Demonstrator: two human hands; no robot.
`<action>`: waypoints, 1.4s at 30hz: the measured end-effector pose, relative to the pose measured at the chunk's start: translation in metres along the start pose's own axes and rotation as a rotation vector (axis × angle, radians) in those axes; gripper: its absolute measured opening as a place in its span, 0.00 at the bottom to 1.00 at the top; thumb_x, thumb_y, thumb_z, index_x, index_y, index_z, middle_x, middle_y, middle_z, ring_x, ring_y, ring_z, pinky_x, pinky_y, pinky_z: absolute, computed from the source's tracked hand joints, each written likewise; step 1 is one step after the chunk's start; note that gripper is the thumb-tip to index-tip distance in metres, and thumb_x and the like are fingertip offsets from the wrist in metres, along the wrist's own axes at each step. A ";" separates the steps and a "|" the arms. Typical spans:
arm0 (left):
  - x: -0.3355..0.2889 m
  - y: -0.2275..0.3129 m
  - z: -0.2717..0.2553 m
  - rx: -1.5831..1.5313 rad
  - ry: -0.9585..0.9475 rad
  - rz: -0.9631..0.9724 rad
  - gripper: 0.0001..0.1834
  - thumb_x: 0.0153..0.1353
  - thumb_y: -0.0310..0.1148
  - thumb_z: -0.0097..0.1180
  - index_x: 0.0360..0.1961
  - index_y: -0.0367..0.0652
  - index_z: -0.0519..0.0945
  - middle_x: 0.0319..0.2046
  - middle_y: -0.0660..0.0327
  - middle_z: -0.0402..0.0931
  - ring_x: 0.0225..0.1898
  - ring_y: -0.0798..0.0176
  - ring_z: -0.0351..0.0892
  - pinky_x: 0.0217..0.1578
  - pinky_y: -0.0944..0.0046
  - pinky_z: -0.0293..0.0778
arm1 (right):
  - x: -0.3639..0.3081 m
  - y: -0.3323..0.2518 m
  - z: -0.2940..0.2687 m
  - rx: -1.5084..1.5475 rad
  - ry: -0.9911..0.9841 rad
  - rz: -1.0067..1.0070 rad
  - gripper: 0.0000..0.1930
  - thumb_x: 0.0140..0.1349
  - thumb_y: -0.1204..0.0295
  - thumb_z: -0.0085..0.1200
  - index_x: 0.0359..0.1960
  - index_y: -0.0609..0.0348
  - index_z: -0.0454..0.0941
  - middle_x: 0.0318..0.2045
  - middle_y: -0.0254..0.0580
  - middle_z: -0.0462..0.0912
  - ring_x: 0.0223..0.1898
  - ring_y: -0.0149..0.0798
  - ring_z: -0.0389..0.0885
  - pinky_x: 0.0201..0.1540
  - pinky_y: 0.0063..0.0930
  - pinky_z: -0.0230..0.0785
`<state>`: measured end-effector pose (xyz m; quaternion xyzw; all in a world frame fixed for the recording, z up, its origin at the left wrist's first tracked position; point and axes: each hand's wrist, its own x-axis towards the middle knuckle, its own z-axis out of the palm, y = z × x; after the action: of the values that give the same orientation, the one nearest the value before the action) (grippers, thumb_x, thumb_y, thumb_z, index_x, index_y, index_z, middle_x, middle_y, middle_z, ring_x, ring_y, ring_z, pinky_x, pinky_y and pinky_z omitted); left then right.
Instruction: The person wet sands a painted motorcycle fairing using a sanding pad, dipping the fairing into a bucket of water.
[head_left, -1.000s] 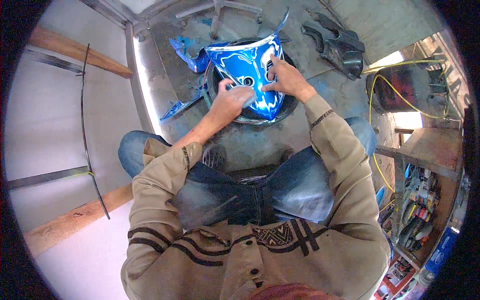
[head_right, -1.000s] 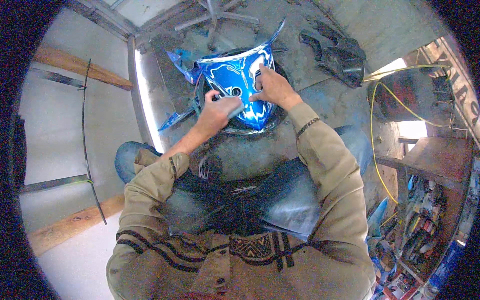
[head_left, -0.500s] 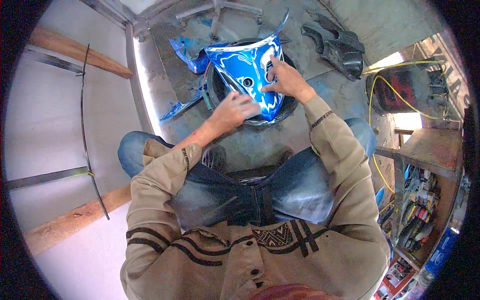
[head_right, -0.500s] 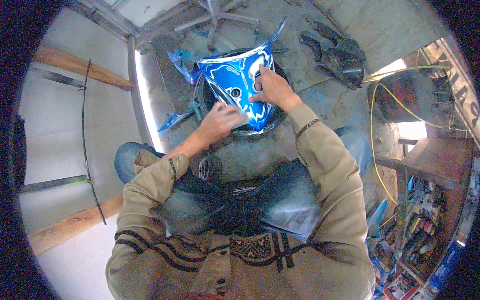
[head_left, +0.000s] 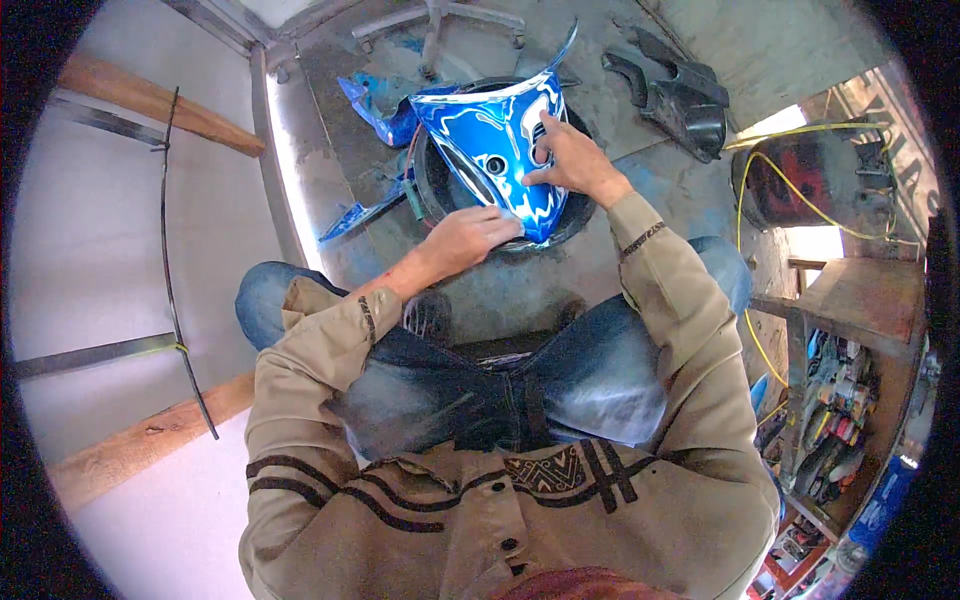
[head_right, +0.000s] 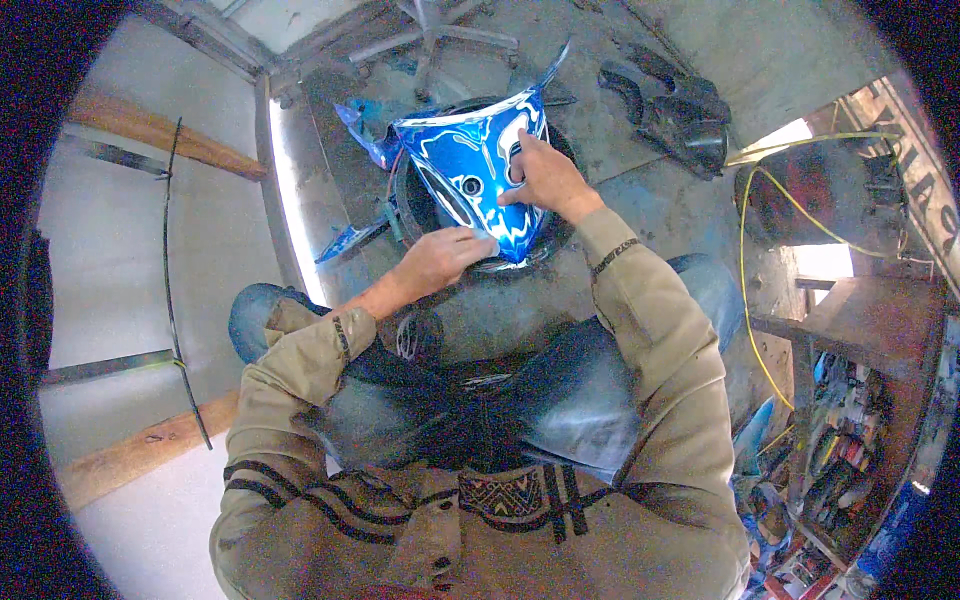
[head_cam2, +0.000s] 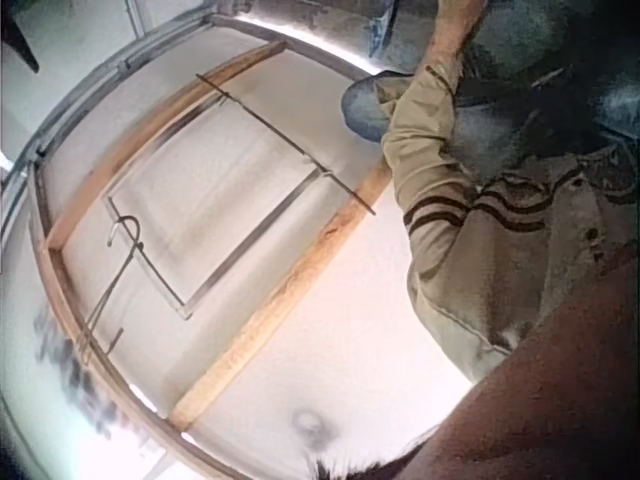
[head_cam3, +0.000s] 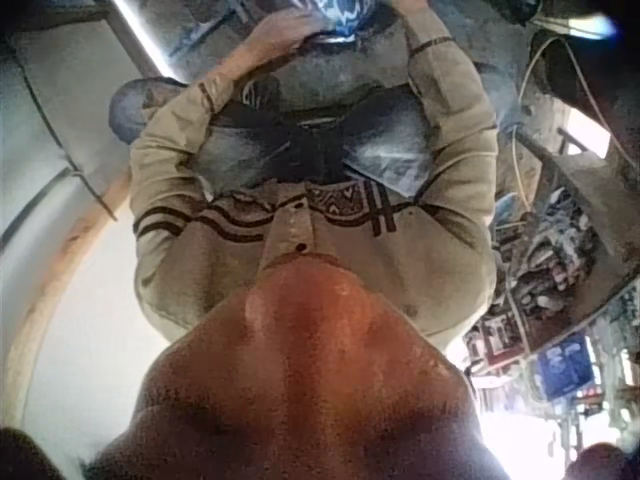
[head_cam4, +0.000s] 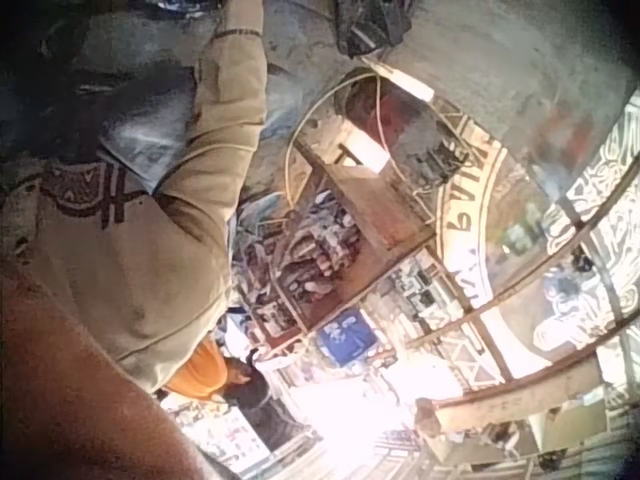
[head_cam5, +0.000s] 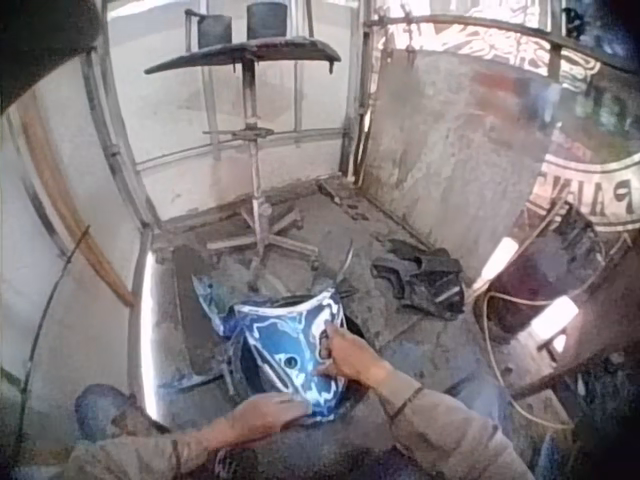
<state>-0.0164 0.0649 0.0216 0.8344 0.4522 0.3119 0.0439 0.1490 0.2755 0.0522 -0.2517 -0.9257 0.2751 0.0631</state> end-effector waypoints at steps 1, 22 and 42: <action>0.000 -0.005 -0.003 0.003 0.003 -0.001 0.17 0.58 0.27 0.56 0.50 0.50 0.83 0.42 0.60 0.84 0.43 0.54 0.81 0.44 0.54 0.79 | 0.001 0.001 -0.001 0.063 -0.020 0.031 0.27 0.41 0.54 0.80 0.32 0.62 0.84 0.63 0.68 0.74 0.60 0.60 0.78 0.64 0.43 0.70; 0.009 -0.014 -0.017 0.224 0.058 -0.250 0.15 0.60 0.26 0.55 0.49 0.45 0.84 0.35 0.61 0.82 0.41 0.55 0.83 0.46 0.55 0.80 | -0.004 0.001 0.004 -0.063 0.033 -0.042 0.29 0.44 0.54 0.80 0.39 0.65 0.84 0.63 0.65 0.74 0.59 0.59 0.78 0.63 0.44 0.70; 0.002 -0.001 0.001 0.067 0.021 -0.116 0.14 0.58 0.26 0.58 0.45 0.48 0.85 0.34 0.58 0.83 0.37 0.53 0.82 0.39 0.54 0.77 | -0.001 -0.006 -0.004 -0.068 -0.011 -0.007 0.25 0.43 0.54 0.80 0.29 0.62 0.83 0.70 0.69 0.66 0.65 0.61 0.74 0.67 0.43 0.68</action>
<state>-0.0161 0.0675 0.0214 0.8046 0.5103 0.3022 0.0291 0.1483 0.2726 0.0593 -0.2492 -0.9357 0.2445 0.0503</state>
